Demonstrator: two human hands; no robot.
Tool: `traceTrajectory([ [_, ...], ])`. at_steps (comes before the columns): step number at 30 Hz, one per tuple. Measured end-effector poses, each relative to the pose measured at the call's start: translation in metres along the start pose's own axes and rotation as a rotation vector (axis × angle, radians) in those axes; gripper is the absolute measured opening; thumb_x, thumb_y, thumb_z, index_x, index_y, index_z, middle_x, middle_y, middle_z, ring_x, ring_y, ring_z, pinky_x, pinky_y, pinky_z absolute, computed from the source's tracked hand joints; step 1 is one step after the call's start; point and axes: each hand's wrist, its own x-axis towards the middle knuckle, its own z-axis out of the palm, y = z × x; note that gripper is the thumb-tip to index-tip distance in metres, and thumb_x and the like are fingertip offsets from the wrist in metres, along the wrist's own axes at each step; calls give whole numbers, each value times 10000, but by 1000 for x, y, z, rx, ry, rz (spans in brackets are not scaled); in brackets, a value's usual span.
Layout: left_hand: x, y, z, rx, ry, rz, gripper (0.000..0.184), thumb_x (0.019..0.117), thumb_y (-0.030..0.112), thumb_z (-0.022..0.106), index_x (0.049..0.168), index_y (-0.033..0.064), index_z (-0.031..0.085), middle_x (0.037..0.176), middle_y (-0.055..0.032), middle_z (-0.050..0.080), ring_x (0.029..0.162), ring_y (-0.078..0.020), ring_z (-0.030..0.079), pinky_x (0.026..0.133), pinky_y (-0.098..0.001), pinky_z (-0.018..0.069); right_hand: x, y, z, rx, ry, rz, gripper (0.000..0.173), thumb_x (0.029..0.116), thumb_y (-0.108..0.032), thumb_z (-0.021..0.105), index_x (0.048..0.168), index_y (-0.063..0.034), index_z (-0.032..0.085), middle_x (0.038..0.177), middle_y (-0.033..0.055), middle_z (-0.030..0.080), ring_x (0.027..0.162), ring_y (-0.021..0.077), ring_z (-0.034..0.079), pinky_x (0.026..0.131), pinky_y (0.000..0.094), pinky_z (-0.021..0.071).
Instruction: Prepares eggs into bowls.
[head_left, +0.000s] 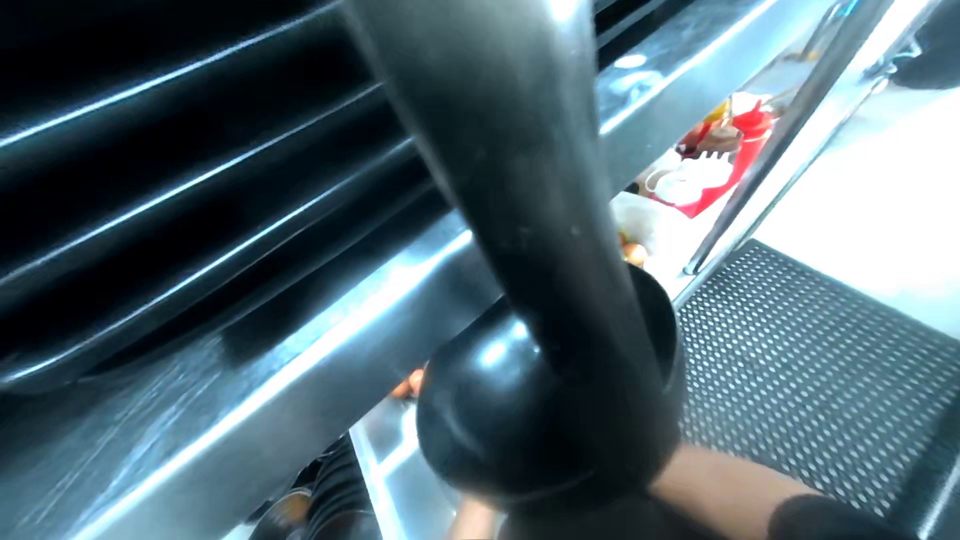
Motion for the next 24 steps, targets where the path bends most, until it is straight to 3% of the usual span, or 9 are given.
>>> traceTrajectory([
  [4, 1, -1, 0, 2, -3, -32, 177, 950, 50, 678, 1075, 32, 802, 1030, -118, 780, 992, -161, 721, 931, -347, 531, -7, -34, -24, 1, -86, 114, 382, 986, -317, 546, 1266, -110, 703, 1255, 135, 699, 1198, 268, 654, 1061, 492, 484],
  [7, 2, -1, 0, 22, -32, -67, 170, 959, 66, 675, 1059, 66, 813, 1029, -93, 782, 989, -146, 715, 925, -343, 523, -11, -42, -30, 6, -76, 115, 373, 985, -283, 539, 1231, -62, 710, 1214, 166, 709, 1166, 289, 667, 1044, 479, 491],
  [9, 4, -16, 3, 13, -34, -22, 191, 966, 79, 674, 1107, 67, 802, 1107, -87, 778, 1053, -145, 719, 975, -348, 528, -8, -28, -17, 2, -20, 77, 363, 967, -296, 540, 1201, -87, 724, 1168, 141, 727, 1116, 265, 688, 1002, 475, 519],
  [12, 12, -58, 12, 54, -21, 116, 240, 973, 160, 654, 1157, 88, 791, 1189, -55, 764, 1122, -122, 717, 1035, -356, 552, -7, -21, -11, -5, -28, 68, 389, 979, -295, 526, 1261, -98, 707, 1225, 119, 719, 1168, 235, 673, 1037, 446, 511],
  [18, 14, -61, 10, 38, -19, 89, 232, 965, 166, 663, 1141, 94, 797, 1161, -44, 772, 1091, -108, 725, 1012, -343, 562, -10, -34, -18, -2, -56, 62, 384, 984, -225, 531, 1261, -16, 696, 1245, 174, 706, 1192, 279, 664, 1056, 448, 499],
  [21, 14, -62, 10, 25, 8, 93, 234, 956, 157, 654, 1126, 93, 801, 1175, -47, 768, 1122, -103, 715, 1030, -328, 557, -1, -17, -5, -52, 0, 41, 408, 973, -278, 494, 1247, -62, 707, 1239, 141, 719, 1185, 247, 675, 1036, 430, 515],
  [24, 13, -60, 9, 11, 30, 92, 234, 961, 173, 653, 1127, 102, 802, 1188, -38, 765, 1120, -106, 716, 1022, -345, 565, -1, -30, -17, -5, -70, 112, 434, 997, -276, 486, 1333, -69, 666, 1255, 152, 705, 1183, 260, 668, 1045, 454, 502],
])
